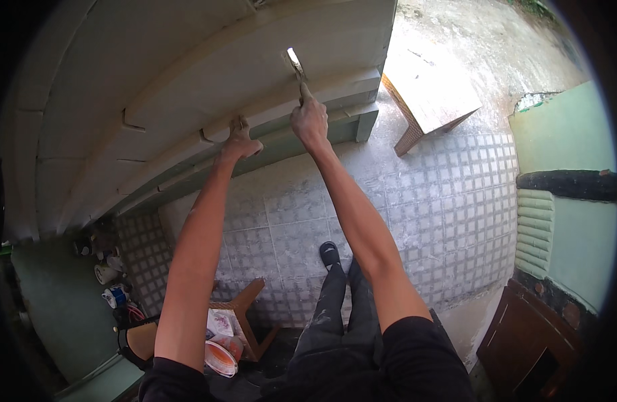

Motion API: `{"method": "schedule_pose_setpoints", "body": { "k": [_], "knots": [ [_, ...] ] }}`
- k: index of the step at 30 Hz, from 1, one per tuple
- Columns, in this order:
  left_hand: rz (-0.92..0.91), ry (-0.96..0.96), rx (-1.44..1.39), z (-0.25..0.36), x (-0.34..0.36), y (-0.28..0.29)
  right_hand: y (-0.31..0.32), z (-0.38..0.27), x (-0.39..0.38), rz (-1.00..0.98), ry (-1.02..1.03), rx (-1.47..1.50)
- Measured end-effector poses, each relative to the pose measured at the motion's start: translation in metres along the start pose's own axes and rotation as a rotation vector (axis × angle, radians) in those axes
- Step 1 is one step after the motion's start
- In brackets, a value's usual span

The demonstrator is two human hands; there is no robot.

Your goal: Scraping and smoothing cracks in an exterior wall using a putty knife.

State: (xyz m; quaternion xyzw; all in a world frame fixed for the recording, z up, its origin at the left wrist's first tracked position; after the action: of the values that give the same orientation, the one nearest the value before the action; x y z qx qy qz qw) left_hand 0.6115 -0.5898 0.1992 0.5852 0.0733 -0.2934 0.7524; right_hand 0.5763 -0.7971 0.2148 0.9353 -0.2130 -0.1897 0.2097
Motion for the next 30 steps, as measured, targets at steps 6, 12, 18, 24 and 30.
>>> {"method": "schedule_pose_setpoints", "body": {
  "k": [6,12,18,24,30],
  "knots": [
    [-0.002,-0.012,0.010,0.000,-0.002,-0.003,0.003,-0.007,-0.011,0.003,-0.012,0.046],
    [0.019,-0.010,0.032,0.001,0.001,-0.001,-0.001,-0.005,-0.004,0.007,0.006,0.012],
    [0.002,-0.023,0.024,-0.001,0.001,0.000,-0.007,0.003,-0.003,-0.007,-0.012,0.038],
    [0.028,-0.038,-0.009,-0.002,-0.001,-0.001,-0.001,0.005,-0.008,0.017,0.058,0.079],
    [0.011,-0.038,0.031,0.000,-0.004,-0.003,0.000,0.007,-0.006,0.018,0.070,0.069]
  ]
}}
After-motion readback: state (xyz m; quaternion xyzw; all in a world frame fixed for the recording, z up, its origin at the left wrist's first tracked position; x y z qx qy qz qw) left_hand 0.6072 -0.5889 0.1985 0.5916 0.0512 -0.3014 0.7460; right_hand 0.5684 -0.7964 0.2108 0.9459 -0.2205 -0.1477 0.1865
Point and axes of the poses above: each hand's wrist, its own x-axis towards the middle knuckle, its own y-axis out of the back of the hand, z = x × y, the point moved 5 cm from there along x, towards the middle knuckle, and after that the axes turned 12 degrees about -y, right-handed, at the moved point
